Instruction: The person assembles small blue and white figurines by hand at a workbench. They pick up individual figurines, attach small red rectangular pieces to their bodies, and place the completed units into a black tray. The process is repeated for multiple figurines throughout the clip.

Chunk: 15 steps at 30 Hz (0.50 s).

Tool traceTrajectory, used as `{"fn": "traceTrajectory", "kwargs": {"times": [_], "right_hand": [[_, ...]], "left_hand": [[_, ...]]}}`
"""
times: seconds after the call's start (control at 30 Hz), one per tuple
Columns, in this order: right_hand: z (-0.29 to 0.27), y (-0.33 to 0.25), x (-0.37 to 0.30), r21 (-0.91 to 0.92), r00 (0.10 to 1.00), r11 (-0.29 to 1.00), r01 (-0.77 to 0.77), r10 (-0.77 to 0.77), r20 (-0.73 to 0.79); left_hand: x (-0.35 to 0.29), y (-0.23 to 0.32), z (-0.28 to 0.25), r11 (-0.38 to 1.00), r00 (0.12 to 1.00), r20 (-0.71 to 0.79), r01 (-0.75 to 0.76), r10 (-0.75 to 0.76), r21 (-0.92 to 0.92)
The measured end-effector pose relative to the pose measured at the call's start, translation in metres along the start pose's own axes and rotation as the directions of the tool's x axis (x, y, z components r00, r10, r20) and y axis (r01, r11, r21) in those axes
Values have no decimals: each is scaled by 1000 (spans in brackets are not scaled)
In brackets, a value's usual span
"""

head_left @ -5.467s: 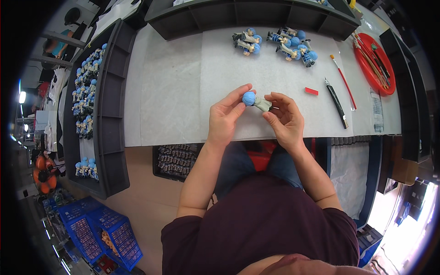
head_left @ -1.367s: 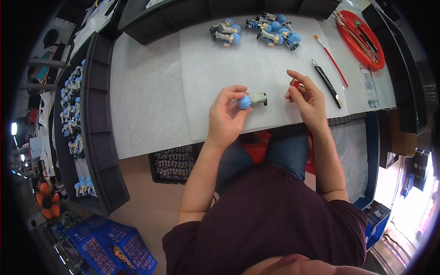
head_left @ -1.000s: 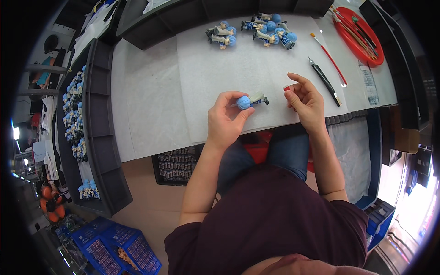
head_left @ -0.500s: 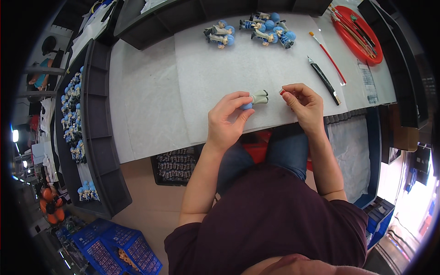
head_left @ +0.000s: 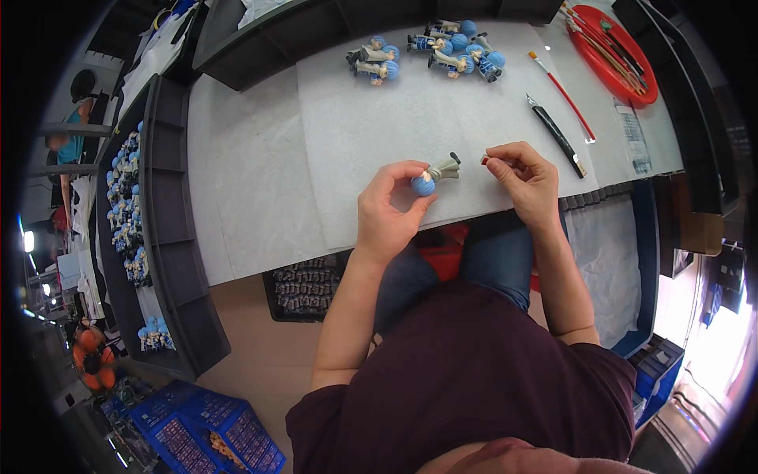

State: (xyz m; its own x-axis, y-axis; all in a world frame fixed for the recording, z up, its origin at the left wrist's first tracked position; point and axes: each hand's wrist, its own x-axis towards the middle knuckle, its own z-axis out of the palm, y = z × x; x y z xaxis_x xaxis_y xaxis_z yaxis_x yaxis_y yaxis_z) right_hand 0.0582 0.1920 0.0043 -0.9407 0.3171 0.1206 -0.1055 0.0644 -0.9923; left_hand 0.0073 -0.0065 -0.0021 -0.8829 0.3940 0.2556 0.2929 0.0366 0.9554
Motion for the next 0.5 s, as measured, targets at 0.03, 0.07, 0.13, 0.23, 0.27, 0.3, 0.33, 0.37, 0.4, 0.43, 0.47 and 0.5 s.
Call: {"fn": "traceTrajectory", "kwargs": {"times": [0.03, 0.07, 0.13, 0.23, 0.27, 0.3, 0.33, 0.37, 0.4, 0.43, 0.47, 0.5], "right_hand": [[0, 0, -1, 1, 1000, 1000, -25, 25, -8], [0, -1, -1, 1, 999, 999, -51, 51, -17], [1, 0, -1, 15, 999, 999, -35, 36, -27], [1, 0, -1, -2, 999, 1000, -31, 30, -39], [1, 0, -1, -12, 999, 999, -32, 31, -42], [1, 0, -1, -26, 998, 999, -28, 26, -51], [1, 0, 0, -41, 998, 999, -24, 21, -60], [1, 0, 0, -57, 998, 998, -20, 16, -67], [1, 1, 0, -73, 997, 997, -24, 19, -72], [0, 1, 2, -89, 997, 996, -29, 23, -76], [0, 2, 3, -106, 996, 994, -33, 25, -80], [0, 2, 5, -139, 996, 990, -9, -3, -89]], "left_hand": [[0, -1, 0, 1000, 1000, 8, -9, 8, 10], [0, -3, -1, 1000, 1000, 15, -17, 17, 19], [-1, -6, -1, 996, 997, 21, -78, 77, 42], [-1, -7, -1, 990, 991, 28, -129, 127, 61], [-1, -7, -2, 988, 990, 30, -139, 137, 68], [-1, -7, -2, 989, 990, 33, -139, 137, 59], [-1, -8, -2, 989, 990, 37, -139, 137, 51], [-1, -8, -3, 989, 990, 39, -139, 137, 42], [-1, -6, -4, 996, 995, 40, -88, 88, 0], [-1, -4, -4, 998, 998, 43, -38, 39, -43], [-1, -2, -5, 996, 999, 48, 12, -8, -86], [-1, -2, -6, 994, 998, 54, 26, -21, -106]]}}
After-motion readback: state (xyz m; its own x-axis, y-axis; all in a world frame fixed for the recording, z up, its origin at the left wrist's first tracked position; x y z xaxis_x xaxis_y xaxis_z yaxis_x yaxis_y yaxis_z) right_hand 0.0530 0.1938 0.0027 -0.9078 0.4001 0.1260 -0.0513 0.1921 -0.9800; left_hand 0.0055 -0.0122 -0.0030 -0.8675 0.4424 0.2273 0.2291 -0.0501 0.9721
